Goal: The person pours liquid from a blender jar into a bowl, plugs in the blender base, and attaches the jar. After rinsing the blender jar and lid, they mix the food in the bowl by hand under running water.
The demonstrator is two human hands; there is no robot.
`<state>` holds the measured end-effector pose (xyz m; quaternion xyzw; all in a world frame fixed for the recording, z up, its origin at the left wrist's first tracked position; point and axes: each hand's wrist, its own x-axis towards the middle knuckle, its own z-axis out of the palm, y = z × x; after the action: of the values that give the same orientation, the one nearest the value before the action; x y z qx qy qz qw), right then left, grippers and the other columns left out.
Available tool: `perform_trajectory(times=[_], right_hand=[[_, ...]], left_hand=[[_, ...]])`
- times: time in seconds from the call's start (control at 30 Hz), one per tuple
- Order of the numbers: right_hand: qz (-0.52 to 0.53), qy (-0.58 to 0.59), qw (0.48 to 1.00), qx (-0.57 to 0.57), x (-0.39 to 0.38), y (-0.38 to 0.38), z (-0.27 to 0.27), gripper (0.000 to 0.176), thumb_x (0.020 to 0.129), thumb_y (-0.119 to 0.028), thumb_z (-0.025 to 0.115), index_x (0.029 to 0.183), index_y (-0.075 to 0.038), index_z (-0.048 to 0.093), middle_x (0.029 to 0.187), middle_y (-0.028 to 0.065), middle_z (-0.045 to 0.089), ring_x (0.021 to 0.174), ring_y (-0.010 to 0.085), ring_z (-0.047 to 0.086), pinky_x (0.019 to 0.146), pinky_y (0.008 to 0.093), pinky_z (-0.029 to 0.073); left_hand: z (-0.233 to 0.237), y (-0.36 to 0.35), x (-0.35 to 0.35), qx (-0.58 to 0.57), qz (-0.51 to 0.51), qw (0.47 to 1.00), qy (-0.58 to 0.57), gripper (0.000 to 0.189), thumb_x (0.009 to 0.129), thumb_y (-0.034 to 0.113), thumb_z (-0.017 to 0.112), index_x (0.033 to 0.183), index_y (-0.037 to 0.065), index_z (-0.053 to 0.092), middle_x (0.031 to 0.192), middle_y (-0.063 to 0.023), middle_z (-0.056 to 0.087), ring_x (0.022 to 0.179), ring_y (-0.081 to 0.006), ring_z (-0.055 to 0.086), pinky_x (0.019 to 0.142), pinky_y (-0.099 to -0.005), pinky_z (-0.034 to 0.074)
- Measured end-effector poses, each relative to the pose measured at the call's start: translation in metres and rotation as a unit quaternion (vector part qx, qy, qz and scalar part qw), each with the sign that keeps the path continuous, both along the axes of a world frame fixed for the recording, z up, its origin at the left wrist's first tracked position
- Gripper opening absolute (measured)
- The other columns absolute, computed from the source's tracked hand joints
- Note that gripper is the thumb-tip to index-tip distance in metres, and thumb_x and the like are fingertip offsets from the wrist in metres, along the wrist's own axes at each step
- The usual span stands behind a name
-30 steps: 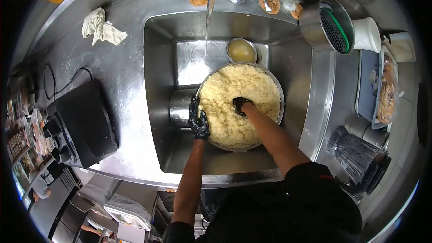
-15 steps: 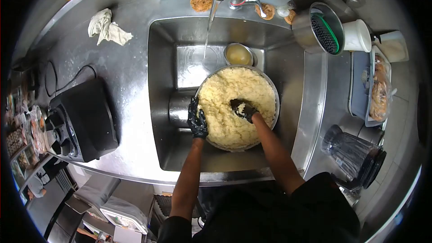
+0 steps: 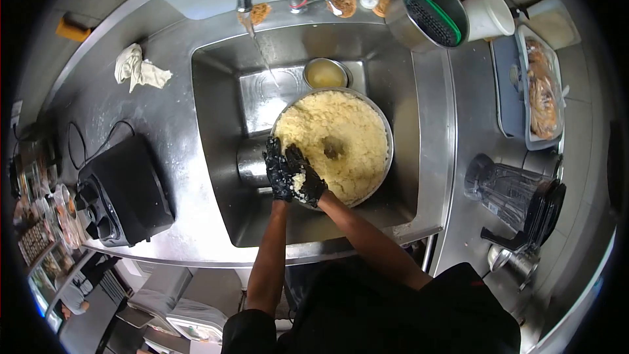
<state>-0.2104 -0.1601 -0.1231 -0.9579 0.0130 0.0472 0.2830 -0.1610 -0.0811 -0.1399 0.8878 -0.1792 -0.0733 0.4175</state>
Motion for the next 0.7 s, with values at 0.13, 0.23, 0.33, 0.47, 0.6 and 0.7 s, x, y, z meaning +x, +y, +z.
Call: perform_trajectory(times=[0.13,0.23,0.33,0.47,0.6,0.7], right_hand=[[0.015,-0.012,0.992,0.126,0.006,-0.027,0.085,0.049,0.087,-0.021,0.042,0.133,-0.005,0.039,0.137,0.0178,0.037,0.127,0.0337,0.034,0.106,0.0454,0.025],[-0.038,-0.046,0.972,0.228,-0.027,-0.021,0.041,0.050,0.085,-0.015,0.046,0.132,-0.002,0.038,0.139,0.0178,0.034,0.129,0.0316,0.032,0.107,0.0440,0.024],[-0.056,-0.106,0.980,0.161,-0.039,-0.028,0.042,0.046,0.087,-0.011,0.052,0.129,0.002,0.040,0.134,0.0206,0.041,0.126,0.0297,0.038,0.105,0.0396,0.029],[-0.310,-0.035,0.909,0.277,-0.039,-0.043,0.055,0.036,0.092,-0.012,0.044,0.126,-0.002,0.045,0.125,0.0180,0.051,0.116,0.0277,0.049,0.096,0.0339,0.039],[-0.326,0.034,0.902,0.281,-0.033,-0.080,-0.024,0.040,0.093,-0.010,0.036,0.132,-0.001,0.034,0.133,0.0156,0.039,0.122,0.0255,0.040,0.100,0.0335,0.034],[-0.300,0.092,0.879,0.359,-0.021,-0.087,-0.077,0.044,0.093,-0.008,0.030,0.137,-0.001,0.025,0.140,0.0137,0.031,0.126,0.0239,0.034,0.104,0.0331,0.030]], left_hand=[[-0.008,-0.009,0.003,0.073,-0.033,0.997,-0.007,0.052,0.091,0.030,0.039,0.137,0.003,0.034,0.142,-0.0151,0.032,0.134,-0.0271,0.025,0.111,-0.0427,0.010],[-0.008,-0.010,0.003,0.076,-0.053,0.995,-0.020,0.052,0.092,0.028,0.036,0.137,0.004,0.033,0.143,-0.0139,0.031,0.134,-0.0280,0.025,0.111,-0.0429,0.009],[0.004,-0.003,0.004,0.059,-0.080,0.994,-0.046,0.049,0.092,0.025,0.033,0.136,0.002,0.034,0.143,-0.0149,0.032,0.134,-0.0293,0.024,0.111,-0.0436,0.008],[0.007,0.002,0.006,-0.053,0.052,0.997,0.012,0.046,0.092,0.017,0.040,0.132,-0.004,0.036,0.139,-0.0175,0.037,0.130,-0.0285,0.030,0.110,-0.0402,0.014],[-0.003,0.004,0.005,-0.104,0.073,0.990,0.058,0.045,0.093,0.016,0.041,0.133,-0.003,0.035,0.138,-0.0166,0.038,0.128,-0.0263,0.033,0.108,-0.0370,0.020],[0.004,-0.003,0.005,-0.064,0.053,0.995,0.063,0.045,0.094,0.018,0.039,0.134,-0.003,0.034,0.138,-0.0167,0.038,0.128,-0.0261,0.033,0.107,-0.0368,0.022]])
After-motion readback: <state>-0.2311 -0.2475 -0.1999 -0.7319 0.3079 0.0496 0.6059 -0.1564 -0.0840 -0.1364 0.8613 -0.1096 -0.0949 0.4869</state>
